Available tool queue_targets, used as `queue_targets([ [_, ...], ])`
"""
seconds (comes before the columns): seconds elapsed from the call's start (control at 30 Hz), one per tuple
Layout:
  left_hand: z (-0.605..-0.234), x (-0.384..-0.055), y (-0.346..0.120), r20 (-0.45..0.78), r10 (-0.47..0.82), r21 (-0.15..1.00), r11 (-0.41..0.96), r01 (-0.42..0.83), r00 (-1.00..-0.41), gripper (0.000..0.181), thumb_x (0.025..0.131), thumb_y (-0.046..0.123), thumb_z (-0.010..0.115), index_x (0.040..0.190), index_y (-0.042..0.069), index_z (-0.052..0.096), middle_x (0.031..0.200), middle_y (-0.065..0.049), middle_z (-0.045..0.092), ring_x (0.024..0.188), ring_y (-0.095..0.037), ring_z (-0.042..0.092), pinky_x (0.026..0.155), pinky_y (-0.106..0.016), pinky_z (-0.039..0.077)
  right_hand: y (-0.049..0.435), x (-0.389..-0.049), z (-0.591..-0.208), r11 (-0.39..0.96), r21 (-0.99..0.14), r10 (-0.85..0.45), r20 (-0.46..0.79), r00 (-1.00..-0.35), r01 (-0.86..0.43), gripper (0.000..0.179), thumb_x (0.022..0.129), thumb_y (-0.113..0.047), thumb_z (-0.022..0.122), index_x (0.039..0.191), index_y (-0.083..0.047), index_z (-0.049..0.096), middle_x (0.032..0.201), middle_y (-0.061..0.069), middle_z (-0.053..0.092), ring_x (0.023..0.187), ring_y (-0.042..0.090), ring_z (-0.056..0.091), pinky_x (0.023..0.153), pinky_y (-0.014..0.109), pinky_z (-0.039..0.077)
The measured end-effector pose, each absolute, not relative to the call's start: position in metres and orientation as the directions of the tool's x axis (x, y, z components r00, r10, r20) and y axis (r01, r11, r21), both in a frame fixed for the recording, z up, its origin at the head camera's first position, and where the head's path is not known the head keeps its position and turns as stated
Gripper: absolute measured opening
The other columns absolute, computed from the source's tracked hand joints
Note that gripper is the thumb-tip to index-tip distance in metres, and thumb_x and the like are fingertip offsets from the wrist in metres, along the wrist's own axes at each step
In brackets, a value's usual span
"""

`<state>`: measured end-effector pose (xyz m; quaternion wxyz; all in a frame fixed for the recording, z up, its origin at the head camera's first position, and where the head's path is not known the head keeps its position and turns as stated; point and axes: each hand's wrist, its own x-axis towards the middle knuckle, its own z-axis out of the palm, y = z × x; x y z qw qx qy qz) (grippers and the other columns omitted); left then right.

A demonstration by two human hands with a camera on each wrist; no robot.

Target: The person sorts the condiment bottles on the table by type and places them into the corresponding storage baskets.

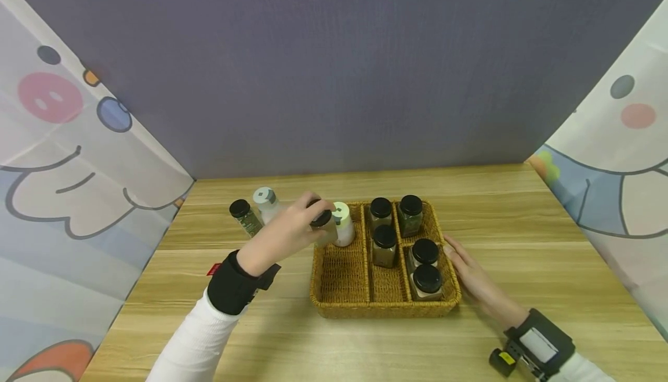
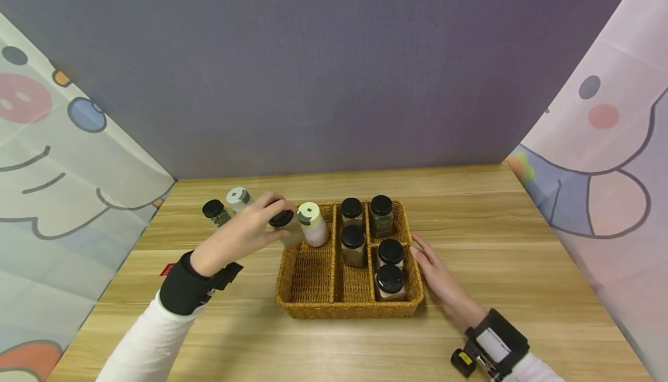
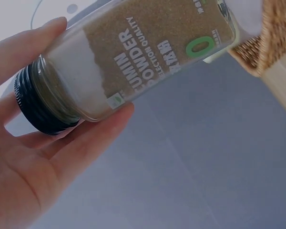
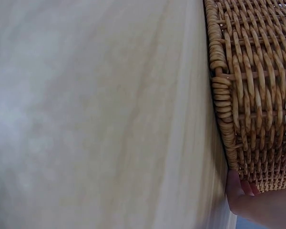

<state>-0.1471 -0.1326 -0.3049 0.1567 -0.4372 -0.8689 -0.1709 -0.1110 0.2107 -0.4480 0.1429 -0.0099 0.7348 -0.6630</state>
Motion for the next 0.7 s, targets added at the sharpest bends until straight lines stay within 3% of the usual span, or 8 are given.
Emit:
queue_targets([
  [0.13, -0.304, -0.145, -0.123, 0.396, 0.724, 0.211, 0.527, 0.823, -0.565, 0.040, 0.072, 0.004, 0.072, 0.107, 0.005, 0.052, 0.098, -0.010, 0.049, 0.074, -0.016, 0.055, 0.061, -0.022, 0.049, 0.211, -0.111, -0.448, 0.122, -0.978, -0.206, -0.194, -0.959, 0.172, 0.062, 0.096, -0.037, 0.030, 0.143, -0.008, 0.003, 0.142, 0.027, 0.008, 0.112, 0.028, 0.041, 0.087, 0.033, 0.044],
  [0.43, -0.304, -0.140, -0.103, 0.351, 0.767, 0.235, 0.482, 0.844, -0.537, 0.037, 0.076, 0.009, 0.069, 0.109, 0.007, 0.052, 0.099, -0.009, 0.047, 0.067, -0.012, 0.047, 0.054, -0.018, 0.042, 0.211, -0.112, -0.449, 0.118, -0.979, -0.214, -0.191, -0.958, 0.169, 0.062, 0.096, -0.038, 0.029, 0.142, -0.007, 0.002, 0.142, 0.027, 0.009, 0.117, 0.034, 0.034, 0.086, 0.027, 0.043],
  [0.6, -0.302, -0.137, -0.094, 0.321, 0.784, 0.231, 0.479, 0.847, -0.531, 0.036, 0.077, 0.011, 0.068, 0.110, 0.009, 0.052, 0.099, -0.008, 0.046, 0.066, -0.011, 0.045, 0.054, -0.017, 0.041, 0.211, -0.112, -0.450, 0.129, -0.979, -0.214, -0.186, -0.959, 0.161, 0.062, 0.096, -0.038, 0.029, 0.142, -0.007, 0.003, 0.143, 0.026, 0.005, 0.120, 0.037, 0.030, 0.089, 0.031, 0.042],
  [0.7, -0.302, -0.135, -0.088, 0.319, 0.797, 0.222, 0.463, 0.858, -0.513, 0.035, 0.078, 0.010, 0.067, 0.110, 0.009, 0.053, 0.099, -0.007, 0.046, 0.066, -0.010, 0.045, 0.056, -0.016, 0.041, 0.211, -0.113, -0.451, 0.130, -0.979, -0.214, -0.184, -0.959, 0.159, 0.062, 0.096, -0.038, 0.030, 0.142, -0.006, 0.003, 0.143, 0.026, 0.005, 0.118, 0.031, 0.034, 0.089, 0.030, 0.042],
])
